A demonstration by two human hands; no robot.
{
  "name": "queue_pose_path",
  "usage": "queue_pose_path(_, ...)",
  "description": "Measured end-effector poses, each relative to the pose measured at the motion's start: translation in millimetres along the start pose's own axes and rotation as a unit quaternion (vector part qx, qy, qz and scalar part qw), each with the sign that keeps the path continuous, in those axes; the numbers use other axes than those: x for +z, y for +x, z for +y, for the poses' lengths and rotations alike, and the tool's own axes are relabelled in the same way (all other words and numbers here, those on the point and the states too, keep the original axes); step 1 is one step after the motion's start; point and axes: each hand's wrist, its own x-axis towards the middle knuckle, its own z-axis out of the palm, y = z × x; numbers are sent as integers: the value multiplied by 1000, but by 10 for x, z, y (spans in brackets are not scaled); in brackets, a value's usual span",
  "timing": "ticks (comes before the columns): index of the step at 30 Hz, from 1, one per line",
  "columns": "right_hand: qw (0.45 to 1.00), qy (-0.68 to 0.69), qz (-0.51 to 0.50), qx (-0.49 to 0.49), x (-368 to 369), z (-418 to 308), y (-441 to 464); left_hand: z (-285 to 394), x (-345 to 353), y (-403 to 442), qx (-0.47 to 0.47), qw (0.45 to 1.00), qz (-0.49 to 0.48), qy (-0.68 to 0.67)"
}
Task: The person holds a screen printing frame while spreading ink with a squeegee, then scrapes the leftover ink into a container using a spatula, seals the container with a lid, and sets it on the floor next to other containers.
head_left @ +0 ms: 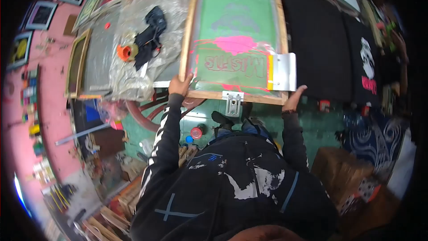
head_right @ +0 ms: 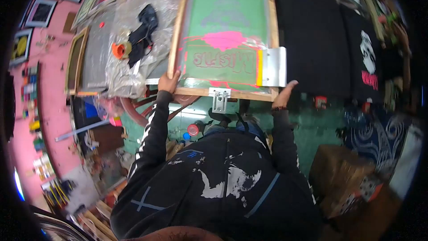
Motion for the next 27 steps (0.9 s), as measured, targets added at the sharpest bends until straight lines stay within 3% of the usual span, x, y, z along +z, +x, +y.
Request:
queue_pose_path(3, 1000, 11, -8, -13, 39, -27, -11, 52, -29, -6, -20, 1000, -16, -14)
queue_pose_path(5, 996, 50, -53, 48, 10, -70, -13, 11, 28, 9, 0, 1000, 12, -4)
queue_pose_path(11, 999, 2, -44, 8, 191, -208, -165, 7, 40, 15, -6, 999, 35, 30)
queue_pose_path(16, 997, 5, -80, 22, -11, -35, 48, -85, 216, 56, -15, 999, 39, 10)
queue_pose_path(19, 997, -35, -54, 37, 205, -205, -172, -199, 334, 113, -20, 999, 40, 30)
queue_pose_path(21, 993, -47, -98, 53, -57, -58, 75, -161, 321, 53, -32, 998, 39, 23)
queue_pose_path(27, 993, -95, -64, 22, -56, -106, 41, -143, 337, -4, -18, 999, 26, 21)
